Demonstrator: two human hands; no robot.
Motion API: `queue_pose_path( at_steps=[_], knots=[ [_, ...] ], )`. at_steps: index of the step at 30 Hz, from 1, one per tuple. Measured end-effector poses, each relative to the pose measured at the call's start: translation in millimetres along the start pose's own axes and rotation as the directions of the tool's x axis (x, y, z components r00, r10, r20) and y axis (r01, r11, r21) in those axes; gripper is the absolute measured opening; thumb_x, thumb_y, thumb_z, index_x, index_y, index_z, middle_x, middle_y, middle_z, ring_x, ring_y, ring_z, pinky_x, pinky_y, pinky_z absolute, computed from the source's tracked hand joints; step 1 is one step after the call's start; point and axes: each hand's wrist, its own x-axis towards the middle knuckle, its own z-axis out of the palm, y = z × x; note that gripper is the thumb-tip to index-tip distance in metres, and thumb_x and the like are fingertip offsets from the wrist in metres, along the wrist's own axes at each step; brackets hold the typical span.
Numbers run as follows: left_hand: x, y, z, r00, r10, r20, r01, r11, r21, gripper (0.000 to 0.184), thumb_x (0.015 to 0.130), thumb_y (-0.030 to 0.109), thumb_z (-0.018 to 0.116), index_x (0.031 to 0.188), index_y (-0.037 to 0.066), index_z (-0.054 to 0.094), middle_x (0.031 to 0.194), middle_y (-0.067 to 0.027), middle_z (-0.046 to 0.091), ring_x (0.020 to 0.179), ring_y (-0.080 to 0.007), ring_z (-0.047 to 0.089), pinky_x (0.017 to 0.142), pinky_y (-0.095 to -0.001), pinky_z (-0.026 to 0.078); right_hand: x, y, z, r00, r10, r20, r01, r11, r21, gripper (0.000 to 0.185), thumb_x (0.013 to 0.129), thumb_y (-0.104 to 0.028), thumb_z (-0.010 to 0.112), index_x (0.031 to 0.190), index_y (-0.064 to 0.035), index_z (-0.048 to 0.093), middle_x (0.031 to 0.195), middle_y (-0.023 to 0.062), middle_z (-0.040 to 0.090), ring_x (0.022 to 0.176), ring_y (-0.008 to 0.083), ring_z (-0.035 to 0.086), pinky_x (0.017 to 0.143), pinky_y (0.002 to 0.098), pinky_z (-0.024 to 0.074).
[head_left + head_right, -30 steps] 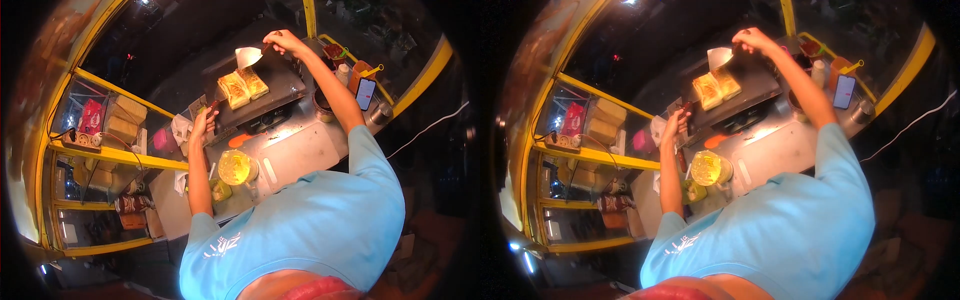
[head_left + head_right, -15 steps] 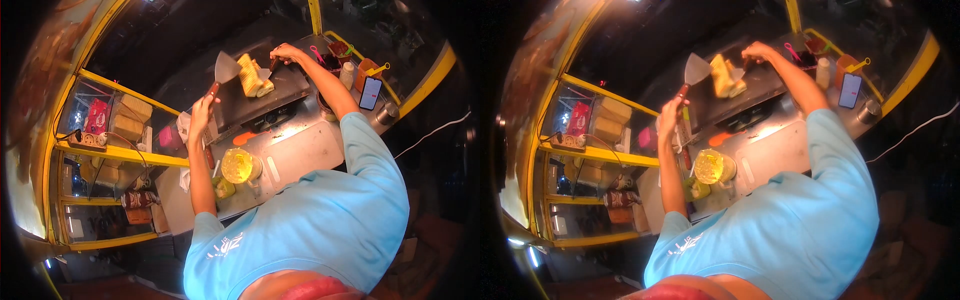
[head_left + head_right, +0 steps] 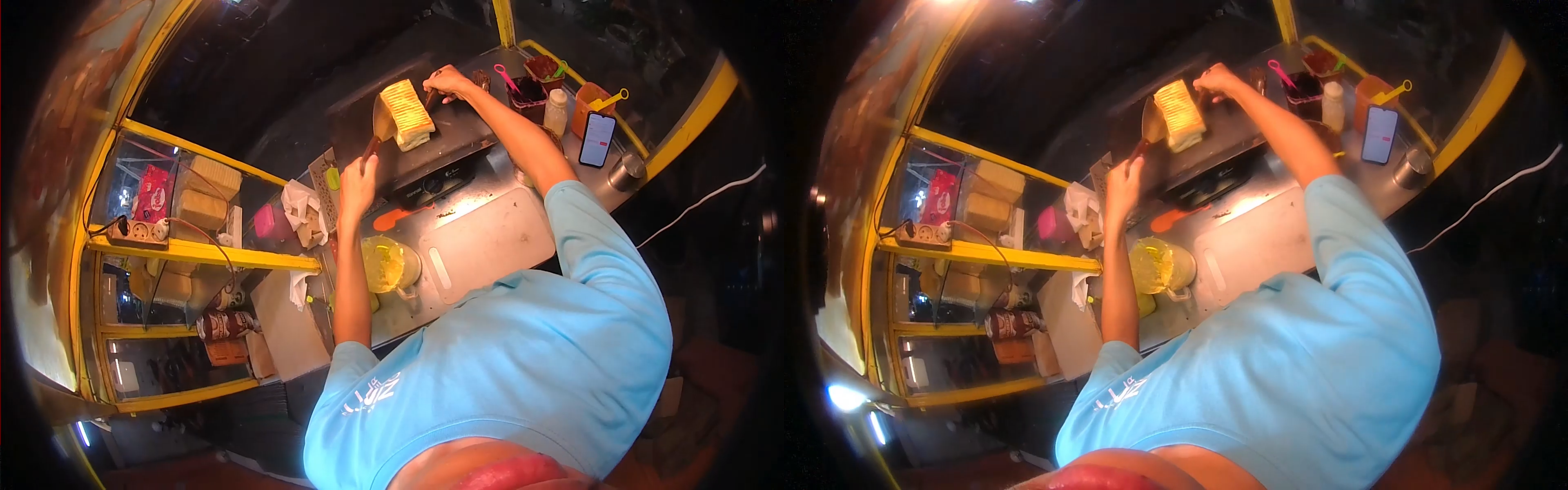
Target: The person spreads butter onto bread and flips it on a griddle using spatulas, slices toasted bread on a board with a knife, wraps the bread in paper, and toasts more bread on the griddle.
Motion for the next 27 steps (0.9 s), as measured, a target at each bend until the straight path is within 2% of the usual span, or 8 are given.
queue_pose_path(
  at_steps=[2,3,8,12,16,19,22,27],
  knots=[
    [2,-8,-8,0.993,-0.121,0.000,0.118,0.969,-0.219,0.041,0.094,0.036,0.053,0.090,-0.002,0.067,0.064,-0.0099,0.060,0.059,-0.0171,0.055,0.057,-0.0372,0.041,2,-2,4,1.000,-0.012,-0.028,0.011,1.000,-0.016,0.012,0.074,-0.020,0.071,0.071,-0.0089,0.067,0.052,-0.0031,0.047,0.043,0.0070,0.042,0.037,0.0254,0.0450],
    [0,-21,-11,0.981,-0.192,0.027,0.191,0.937,-0.292,0.040,0.095,0.037,0.052,0.093,0.001,0.068,0.060,-0.0018,0.054,0.052,-0.0093,0.046,0.048,-0.0305,0.034,3,-3,5,0.998,-0.022,-0.064,0.021,0.999,-0.027,0.012,0.072,-0.019,0.071,0.069,-0.0083,0.066,0.052,-0.0025,0.047,0.043,0.0076,0.043,0.037,0.0257,0.0454],
    [-74,-14,-62,0.901,-0.425,0.089,0.391,0.705,-0.592,0.042,0.098,0.038,0.047,0.096,0.001,0.067,0.051,0.0072,0.038,0.041,-0.0041,0.033,0.040,-0.0204,0.024,17,-1,14,0.990,-0.045,-0.137,0.050,0.998,0.032,0.011,0.070,-0.016,0.070,0.066,-0.0073,0.064,0.054,0.0000,0.051,0.044,0.0092,0.047,0.037,0.0270,0.0472],
    [-164,-31,-92,0.904,-0.424,0.048,0.304,0.560,-0.771,0.042,0.101,0.035,0.041,0.095,0.000,0.063,0.050,0.0075,0.028,0.040,-0.0046,0.025,0.040,-0.0223,0.024,38,4,30,0.985,-0.043,-0.168,0.046,0.999,0.014,0.014,0.069,-0.017,0.070,0.064,-0.0065,0.063,0.055,0.0005,0.053,0.045,0.0102,0.049,0.038,0.0279,0.0485],
    [-226,-14,-97,0.835,-0.549,-0.034,0.280,0.477,-0.833,0.040,0.102,0.034,0.040,0.096,0.000,0.060,0.051,0.0071,0.026,0.042,-0.0046,0.021,0.042,-0.0226,0.024,24,-13,60,0.994,-0.080,-0.078,0.077,0.996,-0.039,0.016,0.070,-0.020,0.071,0.067,-0.0046,0.067,0.061,0.0028,0.061,0.050,0.0133,0.056,0.041,0.0291,0.0520],
    [-250,-8,-92,0.785,-0.617,-0.051,0.266,0.410,-0.872,0.040,0.102,0.033,0.039,0.096,-0.001,0.059,0.052,0.0067,0.026,0.043,-0.0047,0.021,0.044,-0.0227,0.026,19,-26,73,0.984,-0.161,-0.077,0.134,0.951,-0.279,0.033,0.072,-0.033,0.074,0.083,-0.0021,0.070,0.086,0.0122,0.072,0.066,0.0226,0.070,0.053,0.0349,0.0588],
    [-262,-3,-86,0.794,-0.605,-0.053,0.226,0.375,-0.899,0.038,0.101,0.033,0.042,0.094,0.000,0.059,0.051,0.0072,0.026,0.041,-0.0044,0.021,0.043,-0.0220,0.025,18,-30,67,0.977,-0.189,-0.104,0.146,0.933,-0.329,0.026,0.071,-0.027,0.069,0.081,-0.0030,0.073,0.078,0.0069,0.072,0.065,0.0176,0.068,0.049,0.0315,0.0577],
    [-279,-4,-86,0.805,-0.593,-0.030,0.227,0.354,-0.907,0.039,0.101,0.033,0.041,0.093,-0.001,0.058,0.049,0.0067,0.027,0.040,-0.0048,0.021,0.043,-0.0223,0.024,29,-16,24,0.976,-0.122,-0.179,0.058,0.943,-0.327,0.023,0.071,-0.029,0.071,0.077,-0.0059,0.071,0.076,0.0062,0.068,0.065,0.0168,0.065,0.050,0.0337,0.0573]
  ],
)
